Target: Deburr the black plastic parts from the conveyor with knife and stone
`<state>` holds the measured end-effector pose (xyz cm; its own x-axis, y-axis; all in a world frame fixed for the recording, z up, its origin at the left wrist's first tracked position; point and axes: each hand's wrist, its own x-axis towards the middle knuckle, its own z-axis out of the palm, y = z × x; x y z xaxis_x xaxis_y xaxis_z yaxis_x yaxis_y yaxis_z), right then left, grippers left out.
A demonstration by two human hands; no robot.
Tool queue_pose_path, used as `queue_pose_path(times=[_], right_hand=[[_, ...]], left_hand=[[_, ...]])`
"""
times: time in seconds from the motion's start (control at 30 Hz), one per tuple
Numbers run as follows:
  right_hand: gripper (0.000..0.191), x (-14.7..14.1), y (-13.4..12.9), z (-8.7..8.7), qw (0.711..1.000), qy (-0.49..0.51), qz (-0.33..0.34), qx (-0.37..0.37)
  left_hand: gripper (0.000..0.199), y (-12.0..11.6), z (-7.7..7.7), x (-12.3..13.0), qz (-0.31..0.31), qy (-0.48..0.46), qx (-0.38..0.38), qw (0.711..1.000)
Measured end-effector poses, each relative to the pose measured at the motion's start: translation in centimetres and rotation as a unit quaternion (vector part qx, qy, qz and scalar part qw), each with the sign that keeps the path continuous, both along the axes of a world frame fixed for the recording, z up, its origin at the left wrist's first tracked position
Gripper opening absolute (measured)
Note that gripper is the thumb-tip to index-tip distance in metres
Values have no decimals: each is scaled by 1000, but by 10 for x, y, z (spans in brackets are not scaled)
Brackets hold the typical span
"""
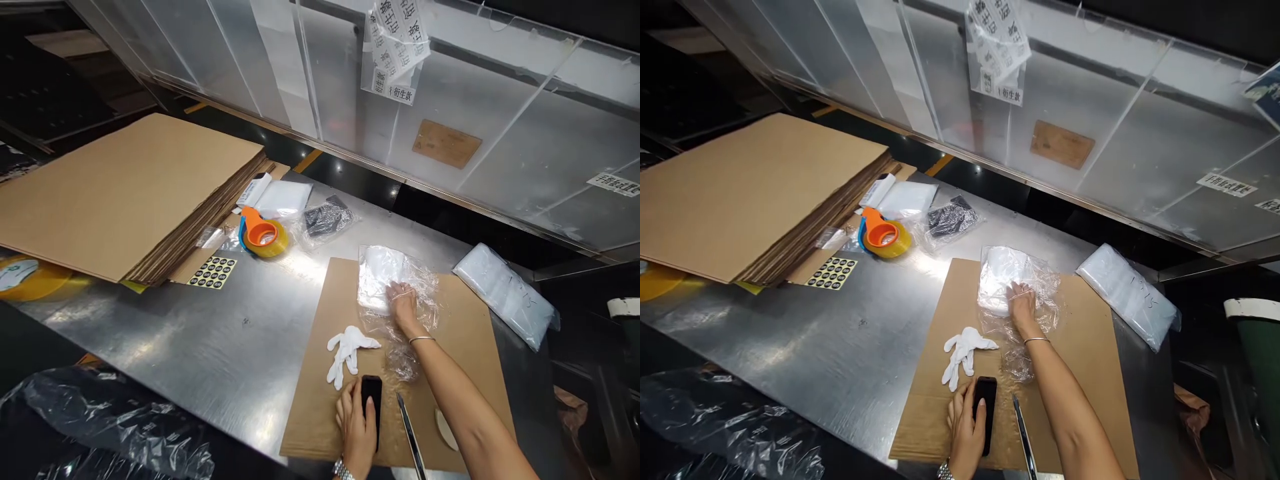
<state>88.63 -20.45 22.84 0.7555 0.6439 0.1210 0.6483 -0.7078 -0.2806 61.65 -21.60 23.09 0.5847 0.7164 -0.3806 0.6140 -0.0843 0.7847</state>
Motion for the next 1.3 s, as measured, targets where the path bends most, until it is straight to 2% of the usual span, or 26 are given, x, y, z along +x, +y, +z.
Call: queue_pose_path(times=[0.1,0.2,0.3,0.4,0.47,0.53,0.6,0.67,0.73,0.8,0.9,1.0,1.13,1.2,1.3], right_hand=[[25,1,-1,1,998,43,1,53],[24,-7,-10,8,989,90,-24,113],[23,-25,-26,21,971,144,-70,175],[26,-52,-43,42,941,221,-108,233],[32,-74,-53,59,912,296,-114,261],[36,-96,-61,77,875,379,-110,279],[36,-115,-69,94,836,454,-103,290],[34,-128,-77,107,800,514,-98,295],[32,-136,-86,116,772,557,-91,294],[34,-139,-96,121,757,579,-86,291],[35,-139,-107,124,760,577,-83,286],[24,-138,-113,126,789,544,-79,276],[28,-140,-116,126,814,515,-72,257],[29,-143,-117,125,817,516,-69,249],[29,-150,-115,121,819,513,-79,245]], left_hand=[[41,11,7,1,20,-41,13,999],[35,23,18,14,50,-115,-54,991],[33,32,27,34,35,-154,-120,980],[38,42,37,55,13,-180,-117,977],[51,51,47,66,-24,-212,-87,973],[69,62,58,75,-116,-253,-48,959],[77,73,68,81,-199,-259,-87,941],[56,79,76,83,-266,-234,-189,916],[33,81,80,82,-303,-209,-256,894],[37,79,83,78,-314,-195,-271,889],[44,75,86,71,-326,-170,-281,887],[48,73,90,65,-338,-149,-271,889],[48,74,93,60,-336,-137,-240,901],[41,75,95,58,-312,-139,-214,915],[26,71,98,51,-231,-153,-171,945]])
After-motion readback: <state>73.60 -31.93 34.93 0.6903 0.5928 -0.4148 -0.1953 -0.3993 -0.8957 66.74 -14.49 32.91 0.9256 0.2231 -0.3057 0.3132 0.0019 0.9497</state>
